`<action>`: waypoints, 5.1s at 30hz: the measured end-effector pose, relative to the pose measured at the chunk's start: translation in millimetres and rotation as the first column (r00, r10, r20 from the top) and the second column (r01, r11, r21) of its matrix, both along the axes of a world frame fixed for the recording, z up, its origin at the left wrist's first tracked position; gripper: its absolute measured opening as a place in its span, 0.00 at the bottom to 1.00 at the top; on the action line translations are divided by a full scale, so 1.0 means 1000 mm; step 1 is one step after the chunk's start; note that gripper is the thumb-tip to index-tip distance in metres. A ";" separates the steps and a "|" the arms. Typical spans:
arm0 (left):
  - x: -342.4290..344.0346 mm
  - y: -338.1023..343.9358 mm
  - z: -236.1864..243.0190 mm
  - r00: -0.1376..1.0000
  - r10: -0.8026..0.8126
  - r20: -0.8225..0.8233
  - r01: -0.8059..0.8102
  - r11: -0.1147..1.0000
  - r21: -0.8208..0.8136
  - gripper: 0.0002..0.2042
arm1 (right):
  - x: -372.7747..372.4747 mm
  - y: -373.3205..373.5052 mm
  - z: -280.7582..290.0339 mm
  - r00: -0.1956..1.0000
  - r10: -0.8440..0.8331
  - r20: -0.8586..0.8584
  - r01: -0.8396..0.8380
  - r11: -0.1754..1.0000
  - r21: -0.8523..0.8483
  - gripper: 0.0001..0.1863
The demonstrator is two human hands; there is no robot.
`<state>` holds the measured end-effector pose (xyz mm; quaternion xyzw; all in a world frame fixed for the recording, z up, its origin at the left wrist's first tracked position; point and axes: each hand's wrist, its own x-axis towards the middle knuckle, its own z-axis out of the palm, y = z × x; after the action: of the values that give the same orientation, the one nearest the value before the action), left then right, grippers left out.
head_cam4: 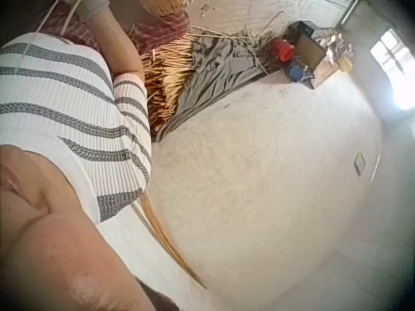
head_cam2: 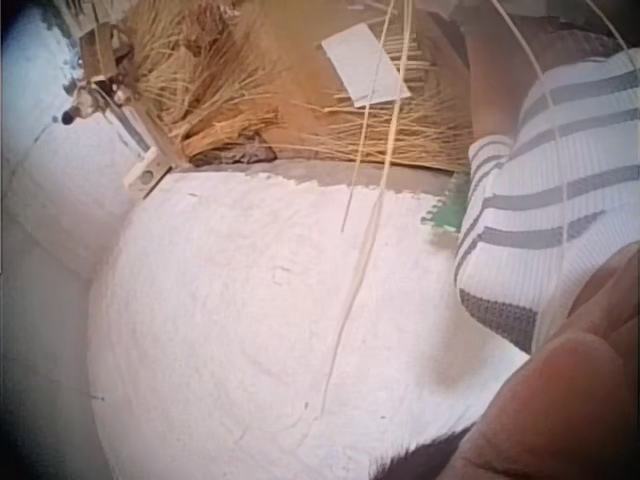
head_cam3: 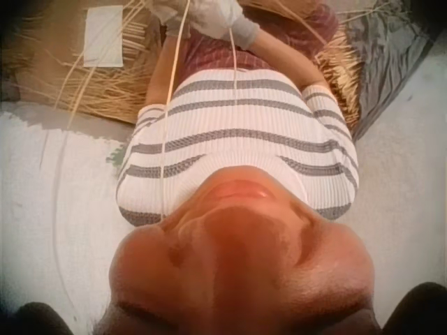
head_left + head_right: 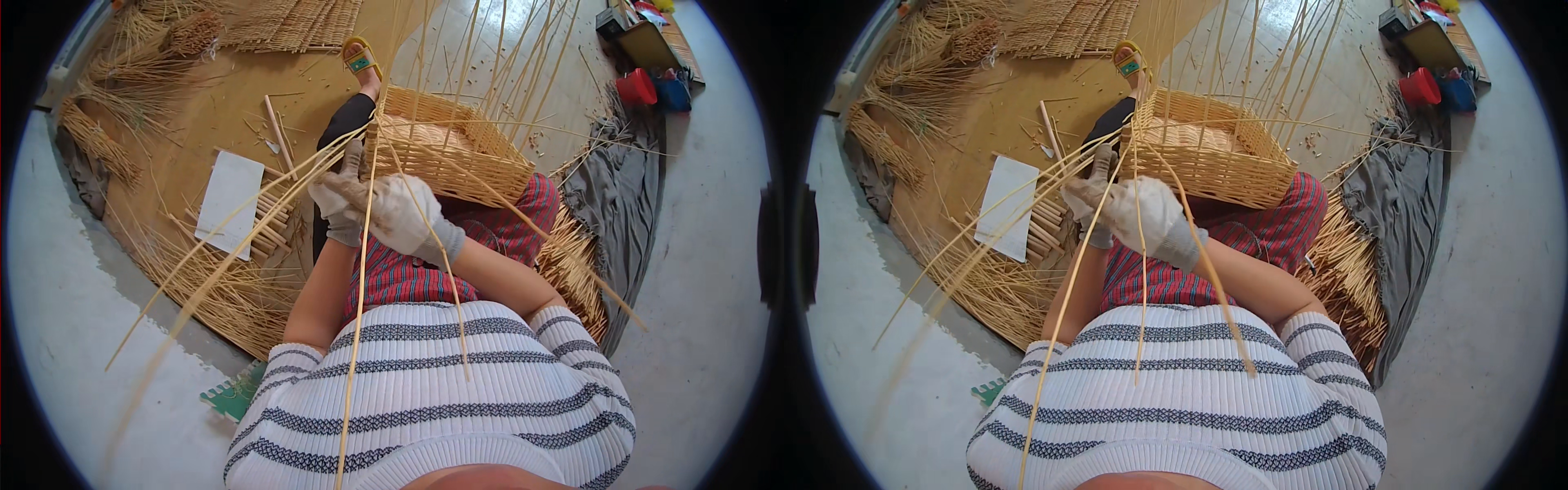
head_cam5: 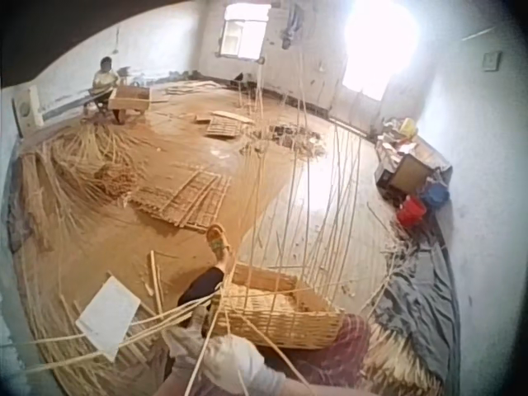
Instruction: Weaving a basket using wicker or straw strips while sitting in a workshop.
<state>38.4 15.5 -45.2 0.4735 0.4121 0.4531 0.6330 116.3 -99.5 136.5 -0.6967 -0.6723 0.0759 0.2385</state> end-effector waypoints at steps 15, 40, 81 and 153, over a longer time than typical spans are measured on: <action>0.040 0.050 0.060 0.801 -0.595 -0.074 0.583 0.744 0.325 0.30 | 0.015 -0.018 -0.012 0.989 0.032 -0.145 0.001 0.974 0.225 0.13; 0.034 -0.035 0.068 0.979 -0.085 -0.186 0.173 0.825 0.537 0.23 | 0.152 -0.061 -0.074 0.153 -0.339 -0.928 0.796 0.599 -0.088 0.14; 0.231 -0.157 0.127 0.104 -0.375 -0.921 0.977 0.210 0.025 0.26 | 0.345 -0.120 -0.121 0.276 -0.187 -0.943 0.415 0.908 -0.058 0.22; 0.119 -0.109 0.117 0.250 -0.220 -0.943 0.909 0.389 0.150 0.53 | 0.206 -0.079 -0.075 0.713 -0.697 -0.077 0.671 0.645 0.366 0.21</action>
<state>156.9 -93.5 71.5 0.9421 0.2148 -0.0042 0.2576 322.6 -178.8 61.9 -0.8431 -0.3691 -0.1719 0.3513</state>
